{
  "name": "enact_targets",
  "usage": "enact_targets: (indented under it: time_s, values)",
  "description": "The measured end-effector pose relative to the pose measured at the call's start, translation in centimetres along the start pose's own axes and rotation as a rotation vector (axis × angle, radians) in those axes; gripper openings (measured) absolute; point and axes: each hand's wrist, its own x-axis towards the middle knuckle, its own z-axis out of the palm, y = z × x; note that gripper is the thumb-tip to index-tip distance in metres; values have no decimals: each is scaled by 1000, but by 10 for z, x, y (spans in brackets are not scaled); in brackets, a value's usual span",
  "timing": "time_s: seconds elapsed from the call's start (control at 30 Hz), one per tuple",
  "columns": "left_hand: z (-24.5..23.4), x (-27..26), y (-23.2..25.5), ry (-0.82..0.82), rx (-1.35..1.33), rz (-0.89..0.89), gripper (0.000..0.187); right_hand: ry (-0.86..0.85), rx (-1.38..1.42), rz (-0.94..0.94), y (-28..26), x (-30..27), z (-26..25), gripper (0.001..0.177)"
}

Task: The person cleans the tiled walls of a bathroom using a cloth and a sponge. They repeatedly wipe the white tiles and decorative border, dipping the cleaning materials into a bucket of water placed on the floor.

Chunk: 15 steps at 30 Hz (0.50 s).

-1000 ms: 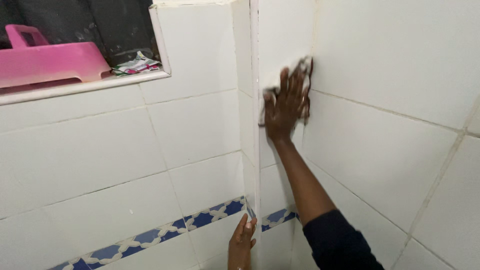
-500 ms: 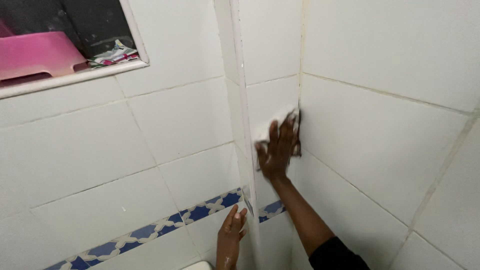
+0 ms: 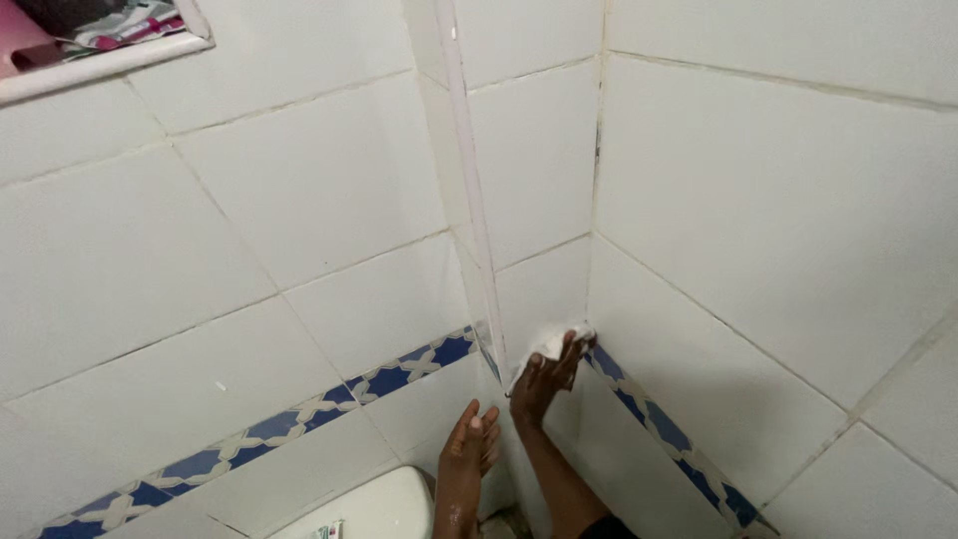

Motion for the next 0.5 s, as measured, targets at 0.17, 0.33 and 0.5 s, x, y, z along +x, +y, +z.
enact_targets:
  time_s: [0.17, 0.33, 0.5]
  values:
    - [-36, -18, -16, 19, 17, -24, 84, -59, 31, 176, -1, -70, 23, 77]
    - [-57, -40, -28, 60, 2, -20, 80, -144, 57, 219, -8, -95, -17, 79]
    - [-38, -40, -54, 39, 146, 47, 81, -240, 84, 223, -9, -96, -103, 81]
